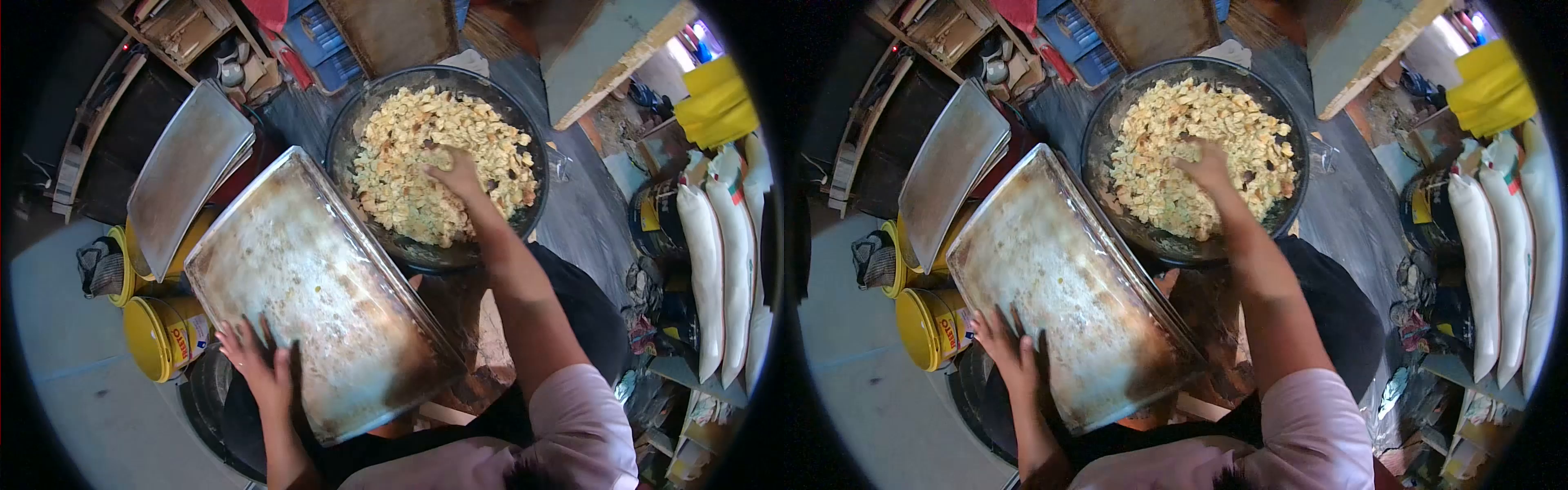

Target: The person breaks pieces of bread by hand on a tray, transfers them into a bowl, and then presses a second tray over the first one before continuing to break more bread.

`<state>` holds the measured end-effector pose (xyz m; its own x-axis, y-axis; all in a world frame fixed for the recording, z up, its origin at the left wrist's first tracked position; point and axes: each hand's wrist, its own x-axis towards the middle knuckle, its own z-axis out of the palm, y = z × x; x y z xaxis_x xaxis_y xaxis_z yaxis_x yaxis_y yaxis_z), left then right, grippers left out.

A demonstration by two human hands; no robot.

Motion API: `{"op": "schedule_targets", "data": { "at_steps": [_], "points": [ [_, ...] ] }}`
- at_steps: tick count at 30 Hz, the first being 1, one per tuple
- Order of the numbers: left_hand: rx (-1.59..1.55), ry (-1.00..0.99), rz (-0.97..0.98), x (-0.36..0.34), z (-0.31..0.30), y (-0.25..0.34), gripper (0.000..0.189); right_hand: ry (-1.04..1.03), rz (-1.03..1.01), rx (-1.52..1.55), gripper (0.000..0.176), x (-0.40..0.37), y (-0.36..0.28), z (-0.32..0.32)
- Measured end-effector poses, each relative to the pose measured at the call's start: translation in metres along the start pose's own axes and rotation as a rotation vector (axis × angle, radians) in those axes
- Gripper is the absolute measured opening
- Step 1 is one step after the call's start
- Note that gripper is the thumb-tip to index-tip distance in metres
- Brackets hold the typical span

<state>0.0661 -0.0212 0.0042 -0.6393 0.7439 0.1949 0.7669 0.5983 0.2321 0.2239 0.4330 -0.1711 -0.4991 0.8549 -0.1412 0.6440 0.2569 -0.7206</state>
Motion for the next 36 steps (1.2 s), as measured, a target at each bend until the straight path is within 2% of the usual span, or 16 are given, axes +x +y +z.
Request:
{"op": "schedule_targets", "data": {
  "at_steps": [1, 3, 6, 9, 10, 13, 14, 15, 17, 22, 28, 29, 31, 32, 33, 36],
  "points": [
    [0.04, -0.09, 0.027, -0.003, 0.003, 0.009, 0.078, 0.011, 0.23, -0.189, 0.11, 0.01, 0.015, 0.003],
    [0.141, -0.253, 0.064, -0.006, 0.008, 0.023, 0.079, -0.038, 0.434, -0.34, 0.115, 0.006, 0.038, 0.011],
    [0.194, -0.404, 0.061, -0.005, 0.014, 0.031, 0.077, -0.241, 0.385, -0.522, 0.111, 0.007, 0.026, 0.039],
    [0.187, -0.377, 0.053, -0.001, 0.015, 0.033, 0.077, -0.39, 0.289, -0.686, 0.102, -0.007, 0.006, 0.057],
    [0.201, -0.371, 0.066, -0.001, 0.015, 0.032, 0.076, -0.364, 0.258, -0.77, 0.089, -0.004, 0.024, 0.071],
    [0.217, -0.359, 0.096, -0.001, 0.016, 0.03, 0.076, -0.336, 0.226, -0.877, 0.101, 0.009, 0.034, 0.076],
    [0.214, -0.357, 0.096, -0.002, 0.016, 0.03, 0.076, -0.273, 0.187, -0.852, 0.09, 0.01, 0.036, 0.072],
    [0.207, -0.351, 0.093, -0.003, 0.016, 0.029, 0.077, -0.274, 0.188, -0.851, 0.09, 0.013, 0.048, 0.073],
    [0.211, -0.355, 0.086, -0.003, 0.016, 0.029, 0.077, -0.249, 0.117, -0.773, 0.083, 0.028, 0.069, 0.074],
    [0.223, -0.349, 0.087, -0.002, 0.016, 0.029, 0.077, -0.162, 0.156, -0.605, 0.07, 0.015, 0.04, 0.04],
    [0.092, -0.298, 0.019, -0.002, 0.015, 0.032, 0.074, 0.162, 0.175, 0.079, 0.081, 0.031, 0.086, 0.014],
    [0.041, -0.28, 0.022, -0.003, 0.016, 0.031, 0.074, 0.166, 0.156, 0.079, 0.081, 0.033, 0.078, 0.004],
    [0.001, -0.229, 0.02, -0.004, 0.016, 0.03, 0.071, 0.183, -0.016, 0.317, 0.078, 0.034, 0.057, -0.014],
    [-0.042, -0.216, 0.029, -0.005, 0.017, 0.029, 0.07, 0.293, -0.133, 0.318, 0.05, 0.01, 0.007, -0.029],
    [-0.084, -0.198, 0.037, -0.005, 0.017, 0.027, 0.068, 0.289, -0.16, 0.316, 0.05, -0.007, -0.028, -0.042],
    [-0.228, -0.126, 0.015, -0.007, 0.018, 0.018, 0.059, -0.032, -0.249, 0.568, 0.043, -0.068, -0.127, -0.076]
  ]
}}
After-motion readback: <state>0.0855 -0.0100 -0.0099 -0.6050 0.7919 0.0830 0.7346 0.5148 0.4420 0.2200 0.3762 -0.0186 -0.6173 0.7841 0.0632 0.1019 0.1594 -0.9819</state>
